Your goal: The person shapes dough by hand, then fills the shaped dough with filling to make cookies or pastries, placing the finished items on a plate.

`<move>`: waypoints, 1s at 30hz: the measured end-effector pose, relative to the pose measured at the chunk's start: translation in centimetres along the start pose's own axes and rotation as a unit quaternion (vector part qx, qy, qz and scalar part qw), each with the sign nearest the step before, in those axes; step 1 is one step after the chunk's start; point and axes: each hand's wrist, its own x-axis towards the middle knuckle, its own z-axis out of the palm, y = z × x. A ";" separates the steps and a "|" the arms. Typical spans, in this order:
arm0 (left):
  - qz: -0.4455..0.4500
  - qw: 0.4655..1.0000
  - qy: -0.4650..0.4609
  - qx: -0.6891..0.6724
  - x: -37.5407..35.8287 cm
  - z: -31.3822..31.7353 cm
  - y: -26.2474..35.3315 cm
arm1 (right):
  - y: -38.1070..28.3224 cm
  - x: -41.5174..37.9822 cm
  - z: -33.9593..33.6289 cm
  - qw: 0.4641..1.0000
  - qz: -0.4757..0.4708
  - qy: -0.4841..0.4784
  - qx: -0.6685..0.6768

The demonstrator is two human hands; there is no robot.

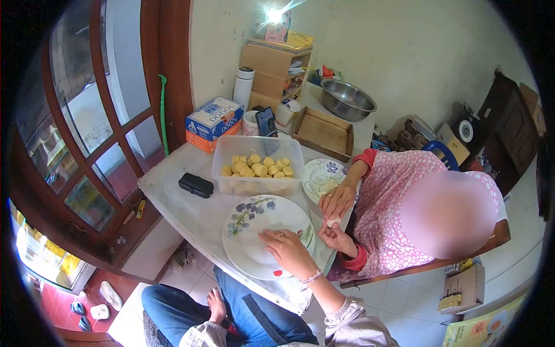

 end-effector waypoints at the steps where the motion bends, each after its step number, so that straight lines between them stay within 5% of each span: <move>1: 0.000 1.000 0.000 0.001 0.0 -0.9 1.0 | 0.0 0.1 -0.2 1.000 0.000 0.000 0.001; 3: -0.063 0.984 0.039 -0.165 0.1 -2.6 2.9 | 0.3 0.3 -1.0 0.998 0.051 0.013 0.029; 7: -0.046 0.949 0.137 -0.281 0.8 -3.8 2.6 | 1.0 0.1 -2.4 0.991 0.099 0.024 0.084; 10: -0.007 0.916 0.215 -0.339 0.1 -9.7 9.2 | 0.6 0.9 -2.0 0.948 0.141 0.044 0.282; 15: 0.119 0.917 0.276 -0.264 0.3 -16.0 17.5 | 0.7 0.7 -0.8 0.990 0.033 -0.025 0.136; 18: 0.160 0.918 0.239 -0.273 0.4 -17.6 20.7 | 0.4 -0.2 -1.2 0.999 0.017 0.041 0.032; 30: 0.263 0.961 0.081 -0.005 1.8 -18.7 27.6 | 0.2 -1.1 -3.3 0.992 0.051 -0.092 -0.068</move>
